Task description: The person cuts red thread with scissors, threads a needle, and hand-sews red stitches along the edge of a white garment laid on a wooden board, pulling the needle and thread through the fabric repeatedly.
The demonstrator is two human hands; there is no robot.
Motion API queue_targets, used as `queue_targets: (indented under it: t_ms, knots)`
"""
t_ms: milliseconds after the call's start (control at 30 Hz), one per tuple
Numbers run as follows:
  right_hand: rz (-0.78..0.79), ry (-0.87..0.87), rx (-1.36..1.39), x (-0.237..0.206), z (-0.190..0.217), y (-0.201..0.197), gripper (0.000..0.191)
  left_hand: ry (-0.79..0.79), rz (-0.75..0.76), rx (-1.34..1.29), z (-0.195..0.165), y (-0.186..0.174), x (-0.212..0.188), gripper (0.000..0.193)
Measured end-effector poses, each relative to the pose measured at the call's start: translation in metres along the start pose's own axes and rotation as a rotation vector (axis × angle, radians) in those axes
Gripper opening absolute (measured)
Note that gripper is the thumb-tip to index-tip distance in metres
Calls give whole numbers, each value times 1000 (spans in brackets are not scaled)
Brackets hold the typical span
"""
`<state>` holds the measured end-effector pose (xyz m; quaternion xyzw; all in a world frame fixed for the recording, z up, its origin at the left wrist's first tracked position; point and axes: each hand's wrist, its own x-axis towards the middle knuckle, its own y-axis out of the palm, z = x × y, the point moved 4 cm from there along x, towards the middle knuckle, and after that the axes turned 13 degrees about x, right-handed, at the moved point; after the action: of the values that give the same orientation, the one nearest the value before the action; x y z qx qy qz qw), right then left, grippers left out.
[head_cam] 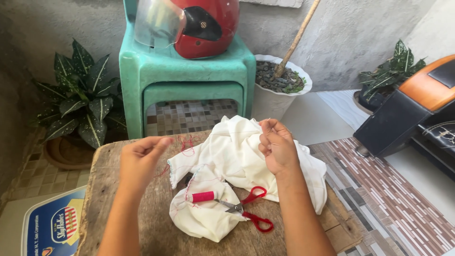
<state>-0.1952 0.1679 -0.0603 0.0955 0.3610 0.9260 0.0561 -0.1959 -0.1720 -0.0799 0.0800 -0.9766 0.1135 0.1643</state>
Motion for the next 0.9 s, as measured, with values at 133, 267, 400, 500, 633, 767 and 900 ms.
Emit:
queue_targets:
  t_ms: [133, 267, 400, 500, 633, 767, 900]
  knots:
    - [-18, -23, 26, 6, 7, -12, 12, -62, -56, 24, 3, -15, -1, 19]
    - [-53, -64, 44, 8, 14, -23, 11, -61, -137, 43, 6, -30, 2, 19]
    - [-50, -84, 37, 10, 11, -26, 11, -12, -126, 373, 5, -35, 3, 19]
    - [25, -49, 8, 10, -10, -15, 9, 274, -50, 746, -8, -18, -1, 36]
    - [175, 43, -157, -10, -51, 12, 8, 429, 69, 564, -23, 28, -15, 56]
    - [262, 136, -184, -29, -69, 35, 8, 516, 209, 303, -39, 66, -34, 47]
    - [294, 152, -215, -35, -67, 45, 11, 336, 264, 169, -39, 78, -35, 26]
